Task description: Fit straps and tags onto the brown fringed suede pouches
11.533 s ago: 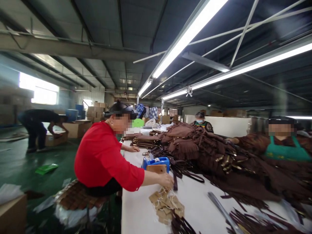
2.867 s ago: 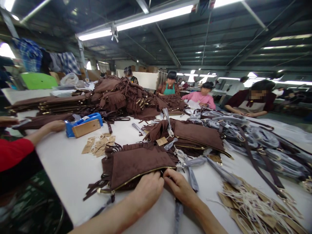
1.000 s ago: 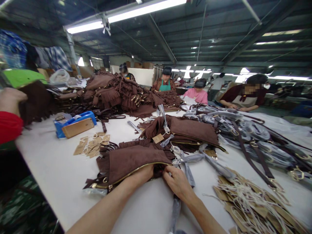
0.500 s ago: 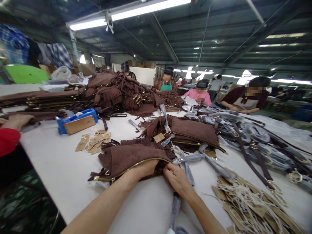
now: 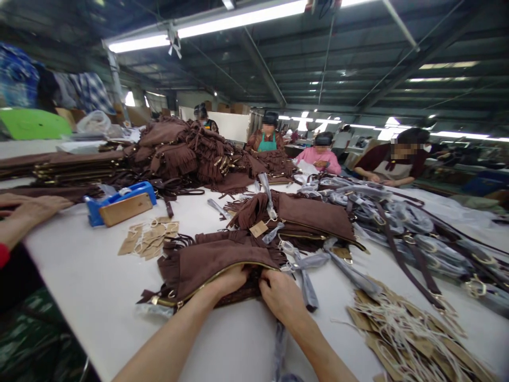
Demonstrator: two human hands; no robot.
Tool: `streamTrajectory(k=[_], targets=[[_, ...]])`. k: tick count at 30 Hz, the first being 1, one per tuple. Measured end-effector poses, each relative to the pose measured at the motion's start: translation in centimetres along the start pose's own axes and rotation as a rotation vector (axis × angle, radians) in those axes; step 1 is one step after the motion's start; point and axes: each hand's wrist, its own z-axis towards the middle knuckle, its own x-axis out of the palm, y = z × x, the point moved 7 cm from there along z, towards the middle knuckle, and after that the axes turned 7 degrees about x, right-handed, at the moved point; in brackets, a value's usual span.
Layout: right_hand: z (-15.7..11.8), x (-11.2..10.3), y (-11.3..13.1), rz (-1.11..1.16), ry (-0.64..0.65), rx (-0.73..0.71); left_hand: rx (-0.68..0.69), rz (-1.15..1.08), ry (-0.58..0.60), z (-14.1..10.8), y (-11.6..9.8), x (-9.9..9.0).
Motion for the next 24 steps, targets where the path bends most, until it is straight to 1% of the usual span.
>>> streamTrajectory(k=[5,7,9,11,13,15,16,17,18,19,21,22,23,24], targets=[[0.4,0.3,0.6,0.011,-0.015,-0.008,-0.017,0.03,0.018,0.0,0.3,0.1],[0.5,0.5,0.8,0.034,-0.009,-0.043,-0.023,0.047,0.019,0.0,0.3,0.3],[0.6,0.4,0.8,0.061,0.008,-0.095,-0.018,0.07,0.015,-0.1,-0.2,0.1],[0.5,-0.2,0.8,0.1,0.037,-0.175,0.005,0.095,0.019,-0.5,-1.4,-0.6],[0.1,-1.6,0.8,0.161,0.036,-0.289,0.042,0.116,0.043,-1.4,-3.3,-1.7],[-0.5,-3.6,0.8,0.265,-0.026,-0.41,0.094,0.133,0.083,-2.4,-5.6,-3.1],[-0.8,-4.7,0.7,0.349,-0.068,-0.444,0.129,0.116,0.098,-2.9,-6.8,-3.7],[-0.9,-5.7,0.4,0.466,-0.094,-0.444,0.164,0.061,0.1,-3.2,-7.9,-4.3],[-0.9,-6.3,0.1,0.622,-0.087,-0.413,0.195,-0.04,0.098,-3.5,-8.7,-4.8],[-0.8,-6.5,-0.2,0.806,-0.049,-0.358,0.213,-0.191,0.095,-3.7,-9.4,-5.1],[-0.5,-5.7,-0.4,1.145,0.103,-0.234,0.192,-0.582,0.097,-3.7,-9.8,-5.0],[-0.5,-5.0,-0.2,1.25,0.19,-0.191,0.155,-0.758,0.108,-3.7,-9.7,-4.6],[-0.5,-4.4,0.2,1.302,0.263,-0.168,0.114,-0.892,0.121,-3.6,-9.5,-4.1],[-0.6,-3.8,0.5,1.313,0.31,-0.157,0.076,-0.976,0.129,-3.6,-9.3,-3.5]])
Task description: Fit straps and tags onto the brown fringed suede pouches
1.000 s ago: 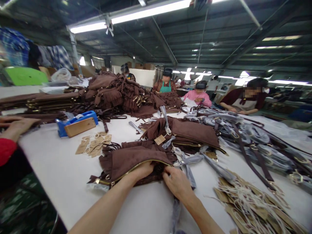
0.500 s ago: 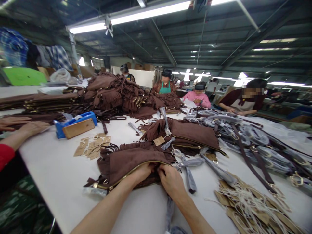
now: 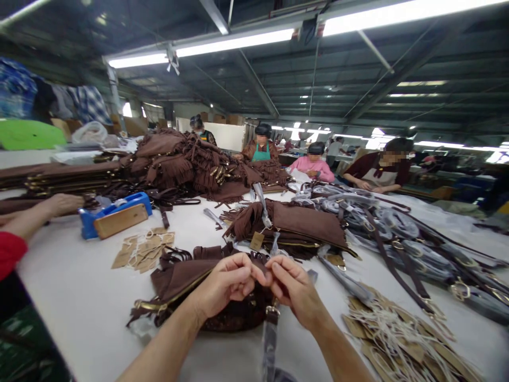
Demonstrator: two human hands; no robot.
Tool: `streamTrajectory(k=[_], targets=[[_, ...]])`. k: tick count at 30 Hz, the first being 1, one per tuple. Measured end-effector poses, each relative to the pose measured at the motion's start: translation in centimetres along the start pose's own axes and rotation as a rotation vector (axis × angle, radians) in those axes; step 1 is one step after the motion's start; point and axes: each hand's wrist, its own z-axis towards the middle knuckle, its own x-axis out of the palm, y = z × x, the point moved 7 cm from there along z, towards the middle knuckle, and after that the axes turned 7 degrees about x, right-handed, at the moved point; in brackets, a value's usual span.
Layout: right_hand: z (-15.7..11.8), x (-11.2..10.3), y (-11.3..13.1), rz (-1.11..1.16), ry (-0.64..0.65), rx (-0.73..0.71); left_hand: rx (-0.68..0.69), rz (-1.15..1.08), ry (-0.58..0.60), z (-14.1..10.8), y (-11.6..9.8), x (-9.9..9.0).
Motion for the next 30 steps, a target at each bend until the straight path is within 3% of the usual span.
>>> streamTrajectory(k=[8,14,18,27,30], targets=[[0.9,-0.1,-2.2,0.097,-0.074,0.077,-0.094,0.12,-0.023,0.1,1.4,-0.4],[1.0,-0.7,-2.4,-0.055,0.038,0.174,-0.127,0.248,-0.01,0.5,2.5,-1.3],[0.7,-0.8,-2.4,0.006,0.081,0.193,-0.147,0.343,0.017,0.5,2.8,-1.3],[1.0,-0.5,-3.9,0.056,0.062,0.223,-0.056,0.944,0.052,-0.1,2.8,-0.6],[0.3,-1.0,-3.9,0.045,0.067,0.247,-0.003,0.996,0.173,0.0,2.8,-0.1]])
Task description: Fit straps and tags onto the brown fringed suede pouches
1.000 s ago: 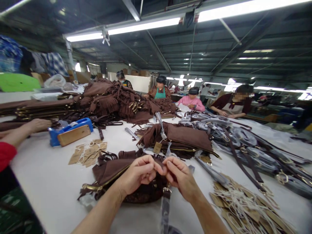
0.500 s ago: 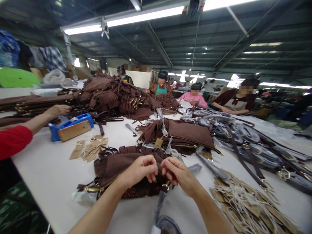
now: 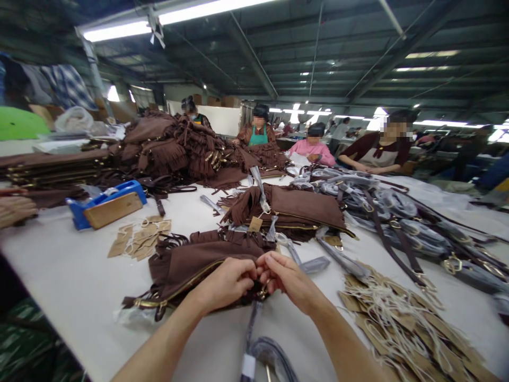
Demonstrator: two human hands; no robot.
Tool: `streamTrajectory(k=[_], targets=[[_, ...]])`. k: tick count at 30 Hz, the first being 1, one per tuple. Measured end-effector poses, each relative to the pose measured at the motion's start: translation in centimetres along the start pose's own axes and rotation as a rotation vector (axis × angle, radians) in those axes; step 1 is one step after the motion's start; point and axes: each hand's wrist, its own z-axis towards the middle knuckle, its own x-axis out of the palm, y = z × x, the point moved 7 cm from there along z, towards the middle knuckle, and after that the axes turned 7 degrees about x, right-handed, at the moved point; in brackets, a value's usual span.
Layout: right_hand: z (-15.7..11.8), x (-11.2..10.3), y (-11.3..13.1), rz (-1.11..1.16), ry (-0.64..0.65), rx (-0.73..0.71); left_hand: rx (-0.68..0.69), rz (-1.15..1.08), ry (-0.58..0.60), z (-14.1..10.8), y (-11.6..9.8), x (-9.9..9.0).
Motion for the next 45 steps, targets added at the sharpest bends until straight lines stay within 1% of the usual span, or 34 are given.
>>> streamTrajectory(k=[3,6,10,14,18,24,27,31,37,39,42,45], targets=[[-0.8,-0.3,-0.2,0.008,0.009,0.029,0.113,0.065,0.075,0.2,-0.6,0.3],[-1.0,-0.7,-0.5,0.012,-0.009,0.03,0.156,0.117,0.104,0.3,-1.0,0.7],[-0.7,-1.1,-0.9,-0.042,-0.004,0.055,0.136,0.181,0.068,0.5,-0.9,0.8],[-0.5,-2.2,-1.1,-0.022,-0.035,0.079,0.127,0.258,0.058,0.6,-0.4,1.2],[-0.5,-2.7,-1.2,-0.013,-0.05,0.084,0.116,0.359,0.08,1.0,0.6,2.4],[-0.1,-2.9,-1.7,0.011,-0.053,0.087,0.075,0.426,0.087,1.5,2.1,4.3],[0.1,-2.9,-1.8,0.025,-0.057,0.076,0.074,0.416,0.089,1.7,2.3,4.8],[0.0,-2.7,-1.7,0.028,-0.051,0.062,0.071,0.373,0.072,1.7,2.1,4.8],[0.0,-2.6,-1.4,0.045,-0.061,0.04,0.146,0.279,0.106,1.3,0.7,4.6],[0.1,-2.6,-1.5,0.05,-0.062,0.042,0.132,0.253,0.082,1.1,0.3,4.1],[0.2,-2.6,-1.8,0.043,-0.069,0.053,0.062,0.205,0.037,0.9,0.0,3.6],[0.3,-2.6,-2.0,0.032,-0.083,0.064,0.02,0.177,0.034,0.8,-0.2,4.1]])
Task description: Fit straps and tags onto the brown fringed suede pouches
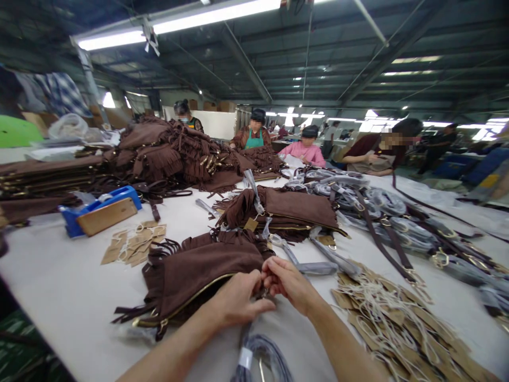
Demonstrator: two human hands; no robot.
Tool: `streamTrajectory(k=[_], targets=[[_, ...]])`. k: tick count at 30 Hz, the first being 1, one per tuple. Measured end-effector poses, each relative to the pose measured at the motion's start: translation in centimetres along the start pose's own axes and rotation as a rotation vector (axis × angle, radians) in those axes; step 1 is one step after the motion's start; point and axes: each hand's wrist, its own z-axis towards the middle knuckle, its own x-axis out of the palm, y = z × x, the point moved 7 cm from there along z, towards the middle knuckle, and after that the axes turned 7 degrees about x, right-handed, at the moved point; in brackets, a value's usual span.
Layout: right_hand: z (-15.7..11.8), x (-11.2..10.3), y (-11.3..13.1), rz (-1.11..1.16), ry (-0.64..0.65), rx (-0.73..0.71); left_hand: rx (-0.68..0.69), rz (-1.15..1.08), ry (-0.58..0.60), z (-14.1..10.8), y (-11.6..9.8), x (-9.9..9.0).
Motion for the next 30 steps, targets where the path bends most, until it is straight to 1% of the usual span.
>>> streamTrajectory(k=[3,5,6,8,10,12,13,15,17,20,22,25,27,28,30], targets=[[0.0,-0.1,0.1,-0.015,-0.018,-0.012,0.058,-0.034,-0.022,0.2,-0.7,0.5],[0.0,-0.3,0.3,-0.027,-0.029,-0.02,0.095,-0.128,-0.032,0.3,-0.9,0.3],[-0.1,-0.4,0.5,-0.031,-0.034,-0.023,0.086,-0.202,-0.04,0.4,-0.7,0.1],[-0.4,-0.3,1.2,-0.061,-0.038,-0.051,0.003,-0.422,-0.073,0.3,0.2,-0.8],[-0.9,0.3,2.2,-0.135,-0.031,-0.135,-0.099,-0.661,-0.128,0.1,1.2,-1.8],[-1.6,1.5,3.3,-0.26,-0.013,-0.256,-0.138,-0.804,-0.183,0.0,1.6,-2.8],[-2.0,2.3,3.7,-0.332,-0.009,-0.316,-0.136,-0.832,-0.208,-0.1,1.7,-3.1],[-2.9,3.8,4.4,-0.47,-0.039,-0.418,-0.13,-0.851,-0.246,-0.2,1.5,-3.6],[-3.7,4.8,4.9,-0.58,-0.115,-0.49,-0.141,-0.867,-0.268,-0.2,1.5,-3.6],[-4.5,5.6,5.3,-0.715,-0.217,-0.543,-0.142,-0.83,-0.309,-0.2,1.5,-3.6],[-4.5,5.6,5.2,-0.766,-0.265,-0.509,-0.125,-0.77,-0.337,-0.2,1.4,-3.8],[-4.0,4.9,4.4,-0.767,-0.309,-0.404,-0.093,-0.653,-0.376,-0.3,0.9,-4.4],[-3.5,4.6,4.0,-0.746,-0.278,-0.375,-0.078,-0.631,-0.375,-0.4,0.6,-4.8],[-3.2,4.4,4.0,-0.72,-0.253,-0.378,-0.077,-0.652,-0.355,-0.5,0.6,-4.9],[-2.9,3.8,4.1,-0.639,-0.203,-0.395,-0.1,-0.778,-0.286,-0.6,0.8,-4.9]])
